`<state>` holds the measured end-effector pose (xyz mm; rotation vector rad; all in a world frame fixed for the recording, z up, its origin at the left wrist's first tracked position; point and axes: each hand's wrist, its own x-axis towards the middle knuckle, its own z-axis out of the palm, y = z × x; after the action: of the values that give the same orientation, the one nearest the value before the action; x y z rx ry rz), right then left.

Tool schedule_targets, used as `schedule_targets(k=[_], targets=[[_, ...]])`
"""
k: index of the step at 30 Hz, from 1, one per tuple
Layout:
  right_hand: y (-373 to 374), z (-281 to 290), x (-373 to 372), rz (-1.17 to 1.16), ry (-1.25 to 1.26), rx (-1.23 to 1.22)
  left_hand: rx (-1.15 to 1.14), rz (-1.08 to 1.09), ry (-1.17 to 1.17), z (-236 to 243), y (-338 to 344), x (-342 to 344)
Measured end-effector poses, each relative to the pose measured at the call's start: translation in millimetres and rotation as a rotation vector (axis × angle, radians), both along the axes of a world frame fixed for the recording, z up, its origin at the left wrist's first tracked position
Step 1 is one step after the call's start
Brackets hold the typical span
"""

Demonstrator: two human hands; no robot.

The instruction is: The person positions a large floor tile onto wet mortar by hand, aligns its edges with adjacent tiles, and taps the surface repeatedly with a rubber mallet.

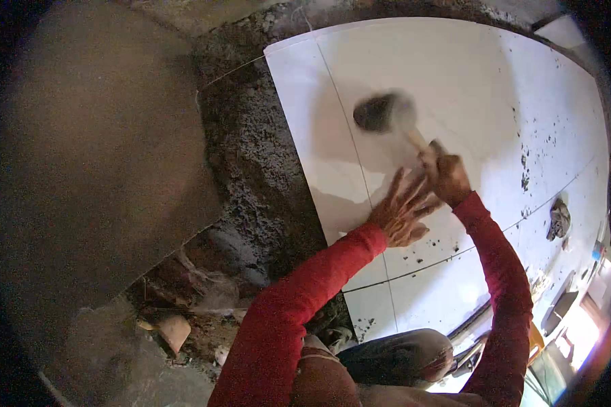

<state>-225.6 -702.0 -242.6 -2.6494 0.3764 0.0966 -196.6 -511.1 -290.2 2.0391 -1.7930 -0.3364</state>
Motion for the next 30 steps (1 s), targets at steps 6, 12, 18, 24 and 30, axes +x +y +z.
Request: schedule_targets(k=[6,12,18,24,30], targets=[[1.8,1.3,21.0,0.085,-0.203,0.074,0.072,0.066,-0.019,9.4,-1.8,4.1],[5.7,15.6,35.1,0.012,-0.396,0.062,0.118,0.039,-0.043,3.7,-3.3,1.4],[3.5,3.4,29.4,-0.112,-0.292,0.053,0.060,0.065,-0.026,2.1,-1.8,-0.7],[1.7,12.2,33.0,-0.025,-0.147,-0.002,0.029,0.052,-0.002,1.7,-3.7,4.8],[12.4,23.4,41.9,0.147,-0.018,-0.199,0.006,0.059,-0.029,-0.6,-2.1,0.7]])
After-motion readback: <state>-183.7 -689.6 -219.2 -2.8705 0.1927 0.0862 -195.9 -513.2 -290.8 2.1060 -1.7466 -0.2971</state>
